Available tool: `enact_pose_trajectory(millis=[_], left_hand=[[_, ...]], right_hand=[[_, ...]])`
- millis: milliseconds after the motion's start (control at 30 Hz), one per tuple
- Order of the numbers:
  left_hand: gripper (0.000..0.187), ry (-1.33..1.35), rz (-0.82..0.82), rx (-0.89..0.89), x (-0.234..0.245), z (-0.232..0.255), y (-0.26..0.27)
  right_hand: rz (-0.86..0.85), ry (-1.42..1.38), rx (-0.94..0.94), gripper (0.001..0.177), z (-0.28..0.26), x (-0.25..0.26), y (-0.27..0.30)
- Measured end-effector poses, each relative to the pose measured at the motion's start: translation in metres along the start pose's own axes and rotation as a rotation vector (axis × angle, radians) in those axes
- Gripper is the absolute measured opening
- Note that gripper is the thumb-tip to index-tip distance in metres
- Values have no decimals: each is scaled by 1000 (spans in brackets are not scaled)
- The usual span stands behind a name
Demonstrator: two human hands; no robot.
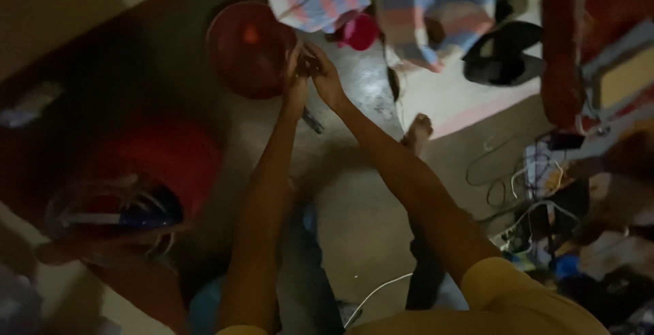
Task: Transferring tomatoes and eggs from a cloth on the floor into a pan.
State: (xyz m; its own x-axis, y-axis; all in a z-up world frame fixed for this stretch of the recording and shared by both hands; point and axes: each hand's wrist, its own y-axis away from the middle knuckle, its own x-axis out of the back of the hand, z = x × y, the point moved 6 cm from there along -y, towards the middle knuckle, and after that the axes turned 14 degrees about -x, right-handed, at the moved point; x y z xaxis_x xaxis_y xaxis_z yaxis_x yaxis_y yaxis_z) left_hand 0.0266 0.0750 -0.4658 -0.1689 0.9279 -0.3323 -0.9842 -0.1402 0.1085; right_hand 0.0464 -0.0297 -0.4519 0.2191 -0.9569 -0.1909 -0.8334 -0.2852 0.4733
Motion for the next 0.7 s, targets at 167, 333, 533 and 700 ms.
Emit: enact_pose_trajectory(millis=[167, 333, 533, 700], left_hand=[[55, 185, -82, 26, -104, 39, -13], [47, -33, -141, 114, -204, 58, -27], [52, 11, -76, 201, -247, -107, -41], [61, 198, 98, 37, -238, -230, -53]], right_hand=[[172, 69, 34, 55, -76, 68, 41], [383, 23, -50, 55, -131, 146, 69], [425, -87, 151, 60, -133, 242, 73], [499, -50, 255, 53, -85, 308, 56]])
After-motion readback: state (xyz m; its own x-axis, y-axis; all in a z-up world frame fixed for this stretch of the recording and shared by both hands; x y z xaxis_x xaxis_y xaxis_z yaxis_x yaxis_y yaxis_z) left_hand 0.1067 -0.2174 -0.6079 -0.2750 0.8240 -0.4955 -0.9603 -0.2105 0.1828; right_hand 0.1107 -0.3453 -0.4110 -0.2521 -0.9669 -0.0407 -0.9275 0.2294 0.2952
